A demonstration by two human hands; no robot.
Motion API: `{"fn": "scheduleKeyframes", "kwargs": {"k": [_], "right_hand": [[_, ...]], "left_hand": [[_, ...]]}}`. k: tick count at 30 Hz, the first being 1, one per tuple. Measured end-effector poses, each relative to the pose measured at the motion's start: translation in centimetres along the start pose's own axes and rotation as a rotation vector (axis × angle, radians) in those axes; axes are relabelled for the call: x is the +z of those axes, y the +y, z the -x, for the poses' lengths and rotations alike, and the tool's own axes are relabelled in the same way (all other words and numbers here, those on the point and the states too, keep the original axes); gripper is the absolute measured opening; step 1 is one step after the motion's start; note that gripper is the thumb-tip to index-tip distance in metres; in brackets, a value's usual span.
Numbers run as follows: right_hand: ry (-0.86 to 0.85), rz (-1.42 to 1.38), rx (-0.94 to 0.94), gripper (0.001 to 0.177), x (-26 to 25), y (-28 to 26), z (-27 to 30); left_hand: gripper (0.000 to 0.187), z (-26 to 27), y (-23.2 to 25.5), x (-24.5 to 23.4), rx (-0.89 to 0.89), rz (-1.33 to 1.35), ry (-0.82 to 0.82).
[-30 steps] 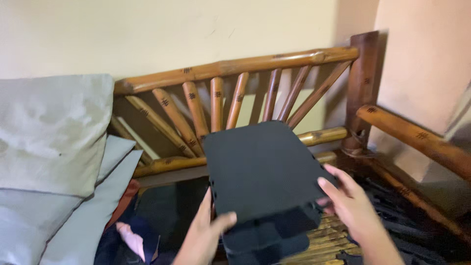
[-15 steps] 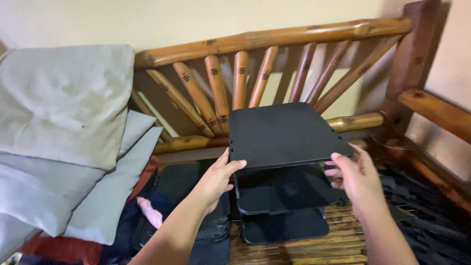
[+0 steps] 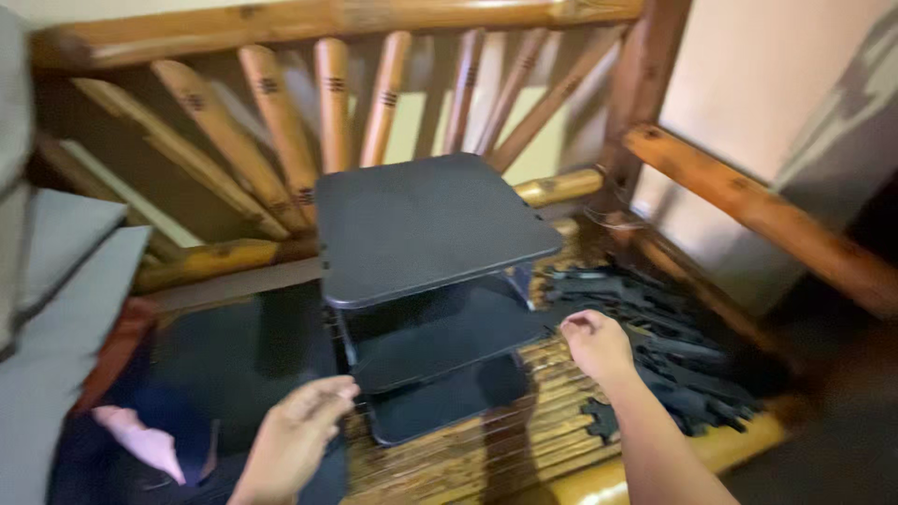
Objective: The person assembles a black plastic three-tier shelf by snapping together side supports and shelves. They wipe the surfaces with a cloth during assembly and stack the completed unit on a bamboo bench.
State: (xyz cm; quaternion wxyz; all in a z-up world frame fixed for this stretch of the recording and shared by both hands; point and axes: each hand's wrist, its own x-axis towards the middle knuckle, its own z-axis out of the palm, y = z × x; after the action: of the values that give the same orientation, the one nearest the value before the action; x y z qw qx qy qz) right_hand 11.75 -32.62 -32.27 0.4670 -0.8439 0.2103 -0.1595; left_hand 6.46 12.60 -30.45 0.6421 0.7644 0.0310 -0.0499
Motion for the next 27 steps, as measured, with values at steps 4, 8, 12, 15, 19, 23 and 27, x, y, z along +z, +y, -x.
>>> {"fn": "scheduleKeyframes", "kwargs": {"k": [4,8,12,15,19,23,27], "right_hand": [[0.034,0.392,0.008,0.028,-2.5,2.7,-0.2],[0.039,0.480,0.086,0.031,-4.6,2.2,0.2],[-0.078,0.858,0.213,0.045,-6.3,3.3,1.4],[-0.114,0.989,0.208,0.054,-6.5,5.2,2.5],[-0.041,0.989,0.129,0.056,-6.0,6.9,2.6],[-0.028,0.955,0.086,0.056,-5.5,7.0,2.7],[-0.026,0.951,0.048,0.041,-5.6,5.9,1.7]], "left_hand": [[0.039,-0.6,-0.5,-1.1,-0.091,-0.098,0.121],[0.037,-2.0,-1.5,-2.8,-0.016,-0.153,0.215],[0.035,-3.7,-3.8,-2.4,-0.167,-0.162,0.192],[0.034,-3.8,-5.0,0.0,-0.150,-0.215,0.062],[0.032,-1.9,-4.6,4.1,-0.248,-0.571,-0.067],[0.031,-0.4,-2.3,6.9,-0.194,-0.575,-0.187],[0.023,-0.1,1.7,3.6,-0.152,-0.741,-0.132]]}}
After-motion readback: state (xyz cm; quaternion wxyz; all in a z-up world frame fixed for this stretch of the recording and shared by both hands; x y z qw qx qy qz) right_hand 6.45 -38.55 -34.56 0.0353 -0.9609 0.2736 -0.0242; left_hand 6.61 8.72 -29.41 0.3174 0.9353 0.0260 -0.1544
